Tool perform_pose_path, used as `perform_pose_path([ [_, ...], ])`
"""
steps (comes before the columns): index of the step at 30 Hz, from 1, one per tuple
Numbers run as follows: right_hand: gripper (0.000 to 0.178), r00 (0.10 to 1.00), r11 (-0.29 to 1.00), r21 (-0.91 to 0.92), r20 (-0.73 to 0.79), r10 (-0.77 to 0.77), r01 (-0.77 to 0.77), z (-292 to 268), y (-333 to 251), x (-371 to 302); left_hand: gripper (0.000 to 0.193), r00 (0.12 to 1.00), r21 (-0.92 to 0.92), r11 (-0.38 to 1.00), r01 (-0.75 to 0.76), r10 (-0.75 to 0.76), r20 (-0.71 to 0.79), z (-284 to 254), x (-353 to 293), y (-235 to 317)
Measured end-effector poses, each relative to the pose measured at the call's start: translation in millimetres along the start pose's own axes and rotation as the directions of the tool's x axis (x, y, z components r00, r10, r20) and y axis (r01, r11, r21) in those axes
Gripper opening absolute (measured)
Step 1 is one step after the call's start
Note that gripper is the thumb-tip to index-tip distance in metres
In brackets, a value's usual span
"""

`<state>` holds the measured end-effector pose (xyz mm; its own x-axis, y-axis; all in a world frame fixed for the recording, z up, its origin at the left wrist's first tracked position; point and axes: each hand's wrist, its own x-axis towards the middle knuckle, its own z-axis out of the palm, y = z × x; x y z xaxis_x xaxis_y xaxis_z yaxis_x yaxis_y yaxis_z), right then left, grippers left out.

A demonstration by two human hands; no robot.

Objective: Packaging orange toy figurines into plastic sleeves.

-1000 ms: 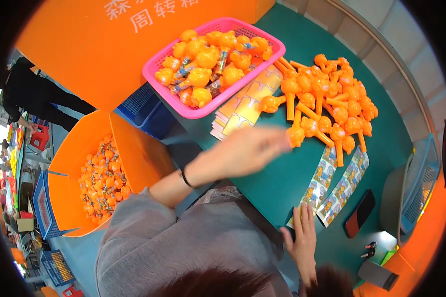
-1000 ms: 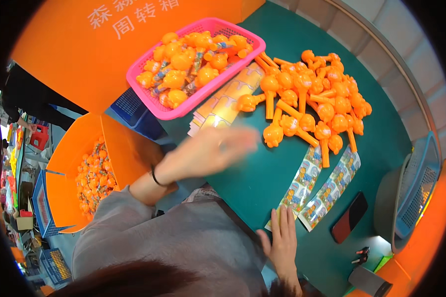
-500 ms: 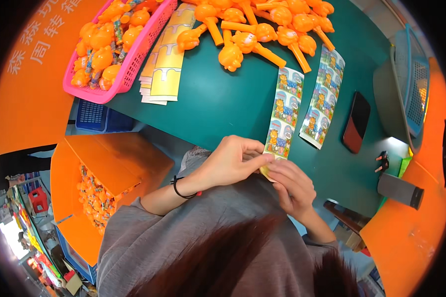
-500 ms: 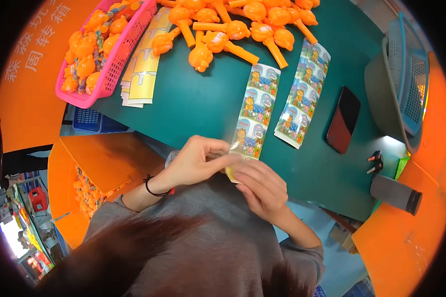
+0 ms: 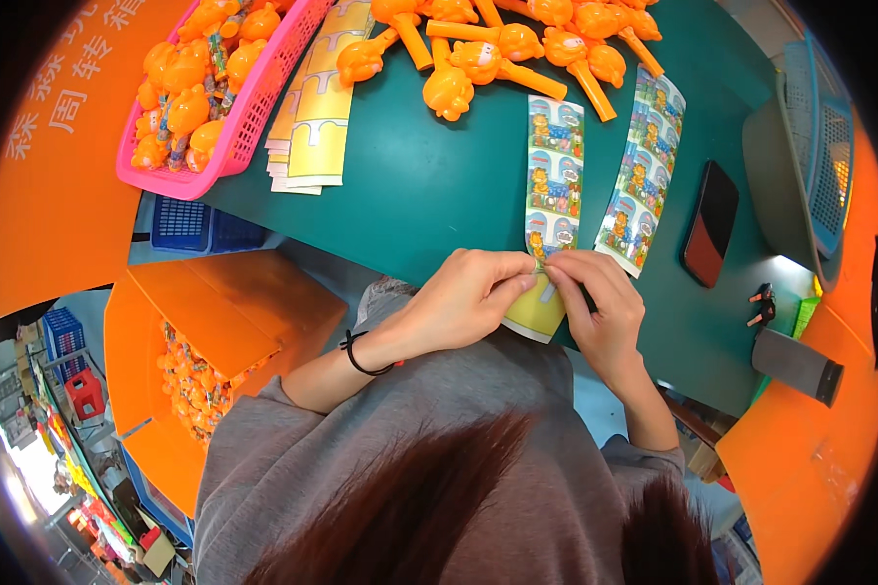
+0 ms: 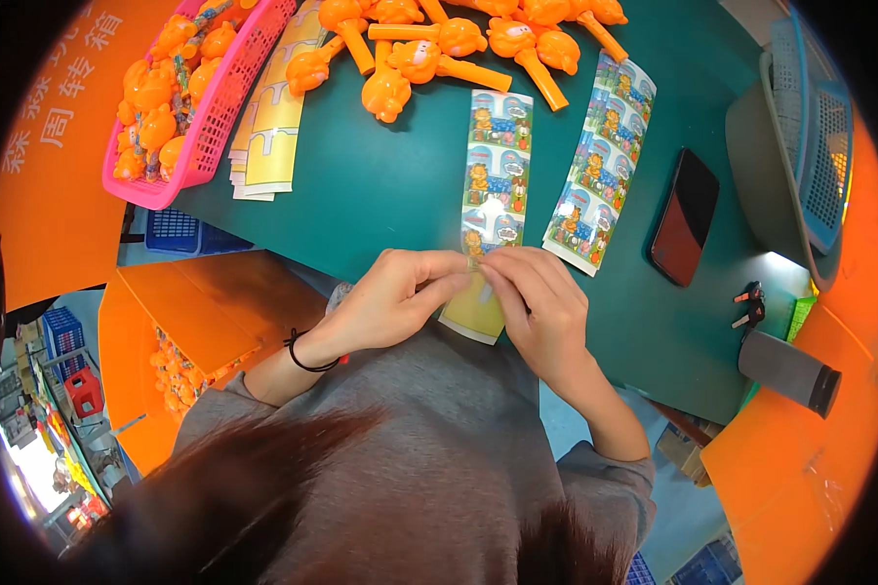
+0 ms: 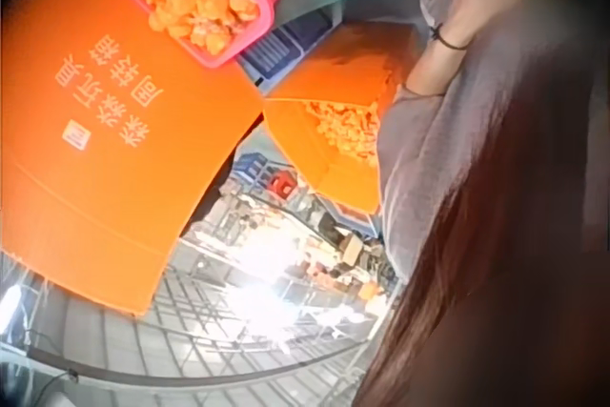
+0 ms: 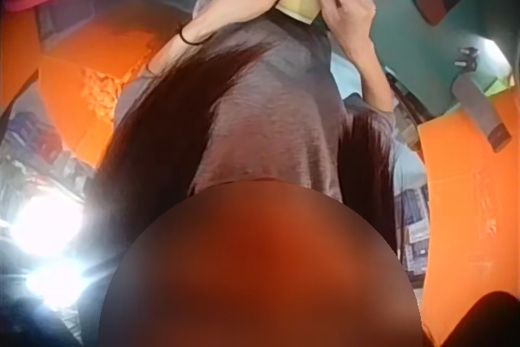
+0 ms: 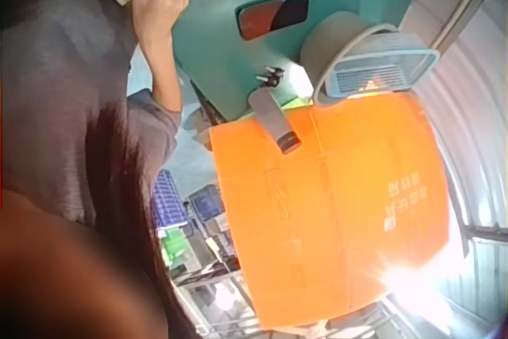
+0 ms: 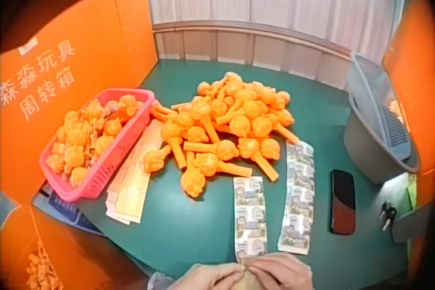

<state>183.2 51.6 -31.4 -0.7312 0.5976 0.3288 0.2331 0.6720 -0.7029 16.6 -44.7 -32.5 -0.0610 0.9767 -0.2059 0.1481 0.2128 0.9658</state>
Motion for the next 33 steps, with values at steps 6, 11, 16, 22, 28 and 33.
perform_pose_path([
  [6, 0.013, 0.999, 0.999, 0.022, 0.025, -0.042, 0.042, -1.1, 3.9, 7.9, 0.015, 1.000, -0.077, 0.997, -0.006, 0.005, -0.013, 0.5, 2.7, -4.1],
  [11, 0.011, 0.986, 0.977, -0.140, 0.070, -0.155, 0.163, -1.1, 6.2, 13.8, 0.019, 0.998, -0.082, 0.995, 0.049, -0.046, 0.032, -3.7, 3.2, -0.4],
  [16, 0.010, 0.992, 0.994, 0.038, 0.080, 0.097, -0.100, -2.7, 3.5, 20.8, 0.019, 0.997, -0.132, 0.988, 0.075, -0.072, 0.026, -3.5, 3.5, -5.7],
  [22, 0.007, 0.978, 0.987, 0.089, 0.172, 0.114, -0.131, -6.4, 1.8, 24.2, 0.018, 1.000, -0.100, 0.995, -0.001, -0.002, -0.030, -0.7, 4.7, -7.1],
  [28, 0.009, 0.927, 0.930, 0.120, 0.193, 0.323, -0.349, -0.8, 8.3, 25.8, 0.021, 1.000, 0.216, 0.976, -0.026, 0.023, 0.016, -10.9, 1.9, -3.1],
  [33, 0.007, 0.971, 0.991, 0.014, 0.202, 0.125, -0.130, 2.5, 4.1, 24.3, 0.072, 0.887, 0.545, 0.789, -0.285, 0.432, -0.162, -22.0, 14.9, 4.6],
])
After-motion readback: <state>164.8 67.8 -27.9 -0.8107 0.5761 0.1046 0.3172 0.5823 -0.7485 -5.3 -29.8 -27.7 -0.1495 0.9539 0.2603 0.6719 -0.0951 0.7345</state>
